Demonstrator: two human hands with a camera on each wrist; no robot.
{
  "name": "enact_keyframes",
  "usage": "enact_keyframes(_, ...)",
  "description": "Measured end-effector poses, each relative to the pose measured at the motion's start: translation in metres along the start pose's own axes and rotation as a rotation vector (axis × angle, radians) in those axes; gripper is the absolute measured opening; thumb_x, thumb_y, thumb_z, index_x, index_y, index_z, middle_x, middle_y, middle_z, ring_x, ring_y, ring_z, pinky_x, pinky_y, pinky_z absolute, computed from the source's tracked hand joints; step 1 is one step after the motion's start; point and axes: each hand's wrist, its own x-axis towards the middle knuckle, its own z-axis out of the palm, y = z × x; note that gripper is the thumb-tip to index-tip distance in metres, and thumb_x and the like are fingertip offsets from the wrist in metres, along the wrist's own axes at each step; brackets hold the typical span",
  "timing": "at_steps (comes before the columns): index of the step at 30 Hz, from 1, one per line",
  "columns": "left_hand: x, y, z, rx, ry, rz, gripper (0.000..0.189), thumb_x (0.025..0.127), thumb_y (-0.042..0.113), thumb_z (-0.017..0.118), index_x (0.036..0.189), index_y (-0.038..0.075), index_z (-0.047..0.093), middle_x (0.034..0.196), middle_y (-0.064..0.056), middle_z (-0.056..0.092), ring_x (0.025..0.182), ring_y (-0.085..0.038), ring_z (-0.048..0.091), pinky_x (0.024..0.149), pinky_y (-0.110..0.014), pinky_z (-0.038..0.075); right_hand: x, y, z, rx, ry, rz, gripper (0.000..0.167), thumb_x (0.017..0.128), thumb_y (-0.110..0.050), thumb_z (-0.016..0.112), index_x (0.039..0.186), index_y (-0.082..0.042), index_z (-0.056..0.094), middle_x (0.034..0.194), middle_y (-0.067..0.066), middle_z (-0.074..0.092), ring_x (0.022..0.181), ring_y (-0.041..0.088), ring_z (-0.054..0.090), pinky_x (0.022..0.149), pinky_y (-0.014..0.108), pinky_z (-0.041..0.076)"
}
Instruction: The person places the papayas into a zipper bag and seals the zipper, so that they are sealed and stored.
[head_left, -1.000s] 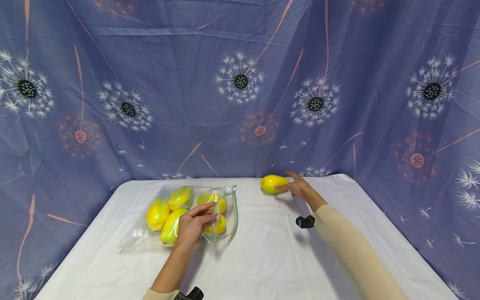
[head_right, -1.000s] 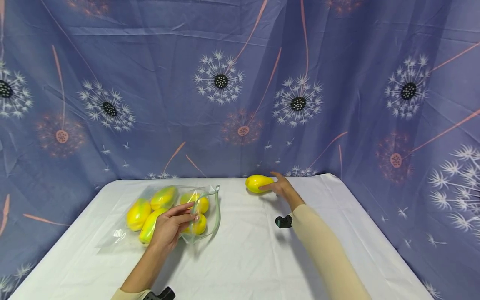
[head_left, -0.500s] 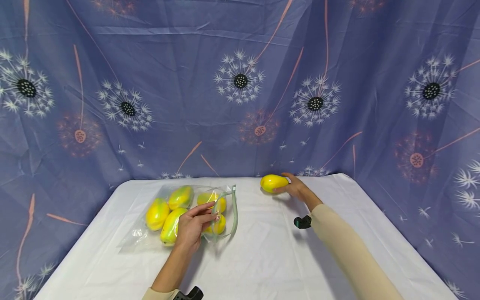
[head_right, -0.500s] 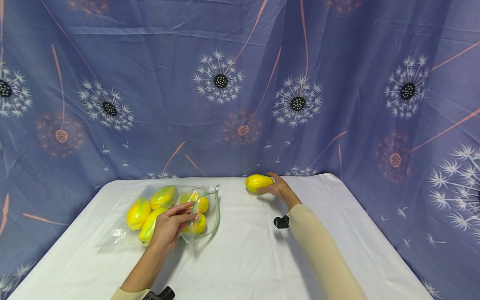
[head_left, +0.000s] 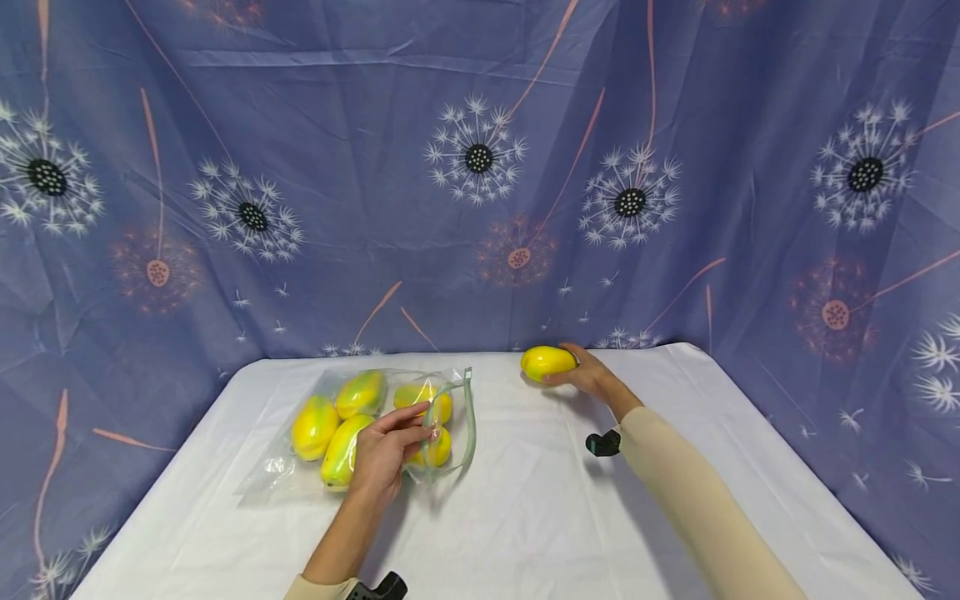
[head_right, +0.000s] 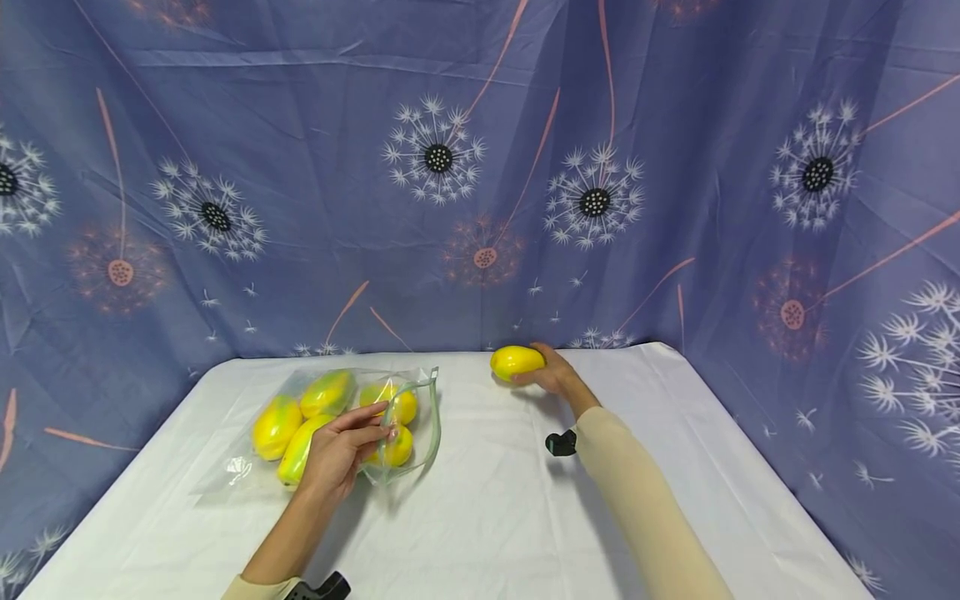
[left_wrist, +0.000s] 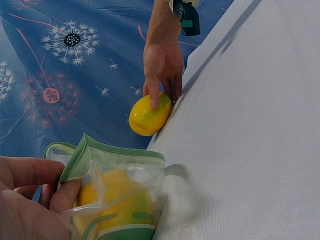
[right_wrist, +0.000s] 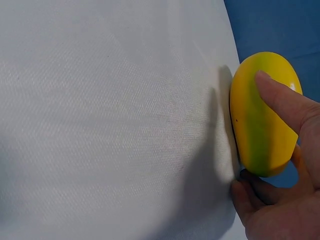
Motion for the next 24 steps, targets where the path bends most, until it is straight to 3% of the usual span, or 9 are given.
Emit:
enact_keyframes(7,-0.0003,0.0009,0.0006,-0.006,-0.01,-0.004,0.038,0.083,-0.012,0.07,0.121,-0.005,0.072,0.088,-0.006,0.064,0.07,-0.015,0.071,0.068,-0.023,0.061,0.002,0.0034,0.0013,-0.001,0.021,0.019,0.097,0.084,-0.037,0.081,0.161,-0.016,0.025,0.166,0.023,0.02,0.151,0.047,0.021,0.121,0.067,0.017)
enact_keyframes(14,-0.0031,0.003,0.0009,-0.007,-0.021,-0.01,0.04,0.085,-0.01,0.07,0.125,-0.006,0.069,0.085,-0.003,0.064,0.07,-0.014,0.071,0.068,-0.022,0.06,0.0041,0.0049,0.0016,0.029,0.049,0.053,0.087,0.085,-0.04,0.081,0.154,-0.016,0.035,0.16,0.024,0.031,0.145,0.044,0.034,0.119,0.062,0.03)
enact_keyframes(24,-0.0019,0.0008,-0.0009,0.006,-0.009,-0.004,0.038,0.084,-0.012,0.069,0.122,-0.005,0.071,0.088,-0.008,0.069,0.07,-0.017,0.072,0.066,-0.022,0.061,0.0021,0.003,0.0031,0.019,0.049,0.026,0.081,0.087,-0.035,0.08,0.154,-0.016,0.038,0.161,0.024,0.029,0.142,0.046,0.037,0.118,0.062,0.031)
